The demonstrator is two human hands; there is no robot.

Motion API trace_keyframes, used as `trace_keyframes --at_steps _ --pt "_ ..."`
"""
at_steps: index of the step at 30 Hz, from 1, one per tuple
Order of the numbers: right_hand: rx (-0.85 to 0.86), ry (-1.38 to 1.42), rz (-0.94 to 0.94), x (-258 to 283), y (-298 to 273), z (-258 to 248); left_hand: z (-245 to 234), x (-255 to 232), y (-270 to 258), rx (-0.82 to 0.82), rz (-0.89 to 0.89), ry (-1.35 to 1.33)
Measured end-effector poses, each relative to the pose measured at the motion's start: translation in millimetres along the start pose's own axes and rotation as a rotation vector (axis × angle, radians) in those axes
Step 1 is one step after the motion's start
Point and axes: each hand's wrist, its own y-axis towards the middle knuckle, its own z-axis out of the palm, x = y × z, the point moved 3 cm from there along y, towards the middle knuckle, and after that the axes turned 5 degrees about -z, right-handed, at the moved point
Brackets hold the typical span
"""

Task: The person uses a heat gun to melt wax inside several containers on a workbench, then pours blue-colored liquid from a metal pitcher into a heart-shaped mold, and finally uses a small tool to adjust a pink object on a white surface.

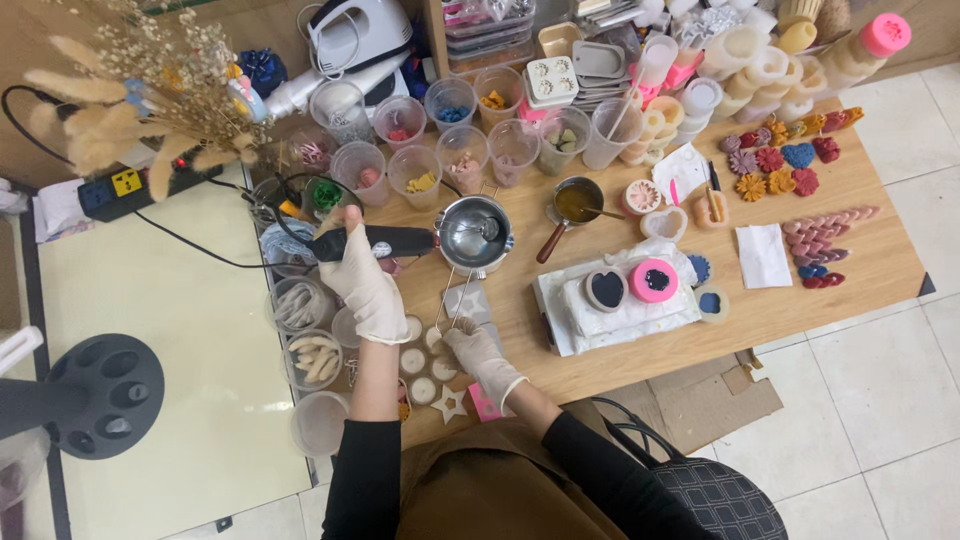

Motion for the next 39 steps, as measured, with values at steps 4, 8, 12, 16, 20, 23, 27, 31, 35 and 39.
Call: trace_keyframes --at_steps 4,8,12,16,20,23,27,31,35,39 --pt "-0.282 -0.830 -0.510 74 -53 3 10 8 5 0.151 0.253 -0.068" --pt "-0.294 -0.853 -0.782 183 -90 25 25 3 -23 0.366 0.397 0.212" --pt "-0.107 -1.010 -1.130 226 -68 52 44 -10 -82 0.576 0.663 0.483" --pt "0.064 -0.168 -0.908 233 -15 36 62 -21 -101 0.647 0.830 0.781" --pt "-0.213 -1.072 -1.104 263 -18 30 36 -10 -95 0.665 0.863 0.985" --pt "-0.309 -0.850 -0.920 280 -11 19 -9 26 -82 0.685 0.584 1.080" --pt "-0.327 -0.619 -0.806 282 12 5 -71 84 -55 0.621 0.203 1.558" --pt "-0.318 -0.524 -0.641 271 20 1 -99 113 -45 0.625 0.326 1.545" --pt "-0.343 -0.480 -0.642 271 22 5 -98 97 -49 0.579 0.103 1.728" --pt "-0.349 -0.508 -0.641 271 19 9 -79 47 -72 0.550 0.130 1.691"
